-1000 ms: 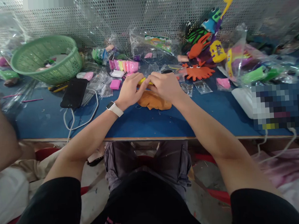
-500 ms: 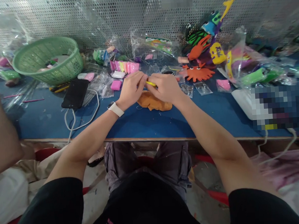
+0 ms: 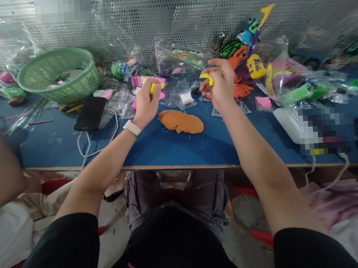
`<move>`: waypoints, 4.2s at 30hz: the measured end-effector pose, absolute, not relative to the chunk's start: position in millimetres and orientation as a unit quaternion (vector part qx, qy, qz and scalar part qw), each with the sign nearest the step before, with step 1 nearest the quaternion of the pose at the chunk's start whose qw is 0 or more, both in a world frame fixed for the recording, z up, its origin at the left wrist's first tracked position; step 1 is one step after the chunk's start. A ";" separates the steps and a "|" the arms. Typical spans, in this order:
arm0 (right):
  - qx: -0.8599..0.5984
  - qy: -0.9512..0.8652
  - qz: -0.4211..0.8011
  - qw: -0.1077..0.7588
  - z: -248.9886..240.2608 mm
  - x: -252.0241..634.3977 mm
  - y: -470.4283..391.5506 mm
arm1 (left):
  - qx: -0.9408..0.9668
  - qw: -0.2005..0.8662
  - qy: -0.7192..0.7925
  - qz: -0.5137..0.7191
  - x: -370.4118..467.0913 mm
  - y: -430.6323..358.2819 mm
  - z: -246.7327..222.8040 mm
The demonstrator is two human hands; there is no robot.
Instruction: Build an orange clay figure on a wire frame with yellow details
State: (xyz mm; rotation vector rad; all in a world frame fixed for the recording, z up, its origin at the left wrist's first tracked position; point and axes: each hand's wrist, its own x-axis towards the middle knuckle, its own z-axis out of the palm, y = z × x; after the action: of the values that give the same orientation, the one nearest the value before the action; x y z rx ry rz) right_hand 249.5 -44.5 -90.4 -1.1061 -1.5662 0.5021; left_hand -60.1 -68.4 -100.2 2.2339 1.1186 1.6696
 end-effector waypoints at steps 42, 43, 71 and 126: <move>-0.464 -0.720 0.214 0.469 -87.8 174.2 -104.7 | 0.853 0.011 0.344 0.392 -54.1 -94.3 -87.0; -0.462 -0.725 0.208 0.466 -87.5 173.1 -105.5 | 0.853 0.014 0.346 0.390 -54.0 -93.7 -87.6; -0.456 -0.883 0.100 0.047 -52.7 196.5 -123.2 | 0.839 0.006 0.389 0.381 -65.4 -74.4 -88.5; -0.307 -0.574 0.589 0.479 -62.0 218.7 -109.8 | 0.906 0.269 0.267 0.189 -58.4 -89.5 -82.8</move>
State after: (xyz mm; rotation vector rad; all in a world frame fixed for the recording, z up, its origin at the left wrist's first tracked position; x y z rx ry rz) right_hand 218.7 -109.8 -62.0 -0.7499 -1.4021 1.4374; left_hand -58.4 -89.5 -82.8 2.4418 0.7184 0.5104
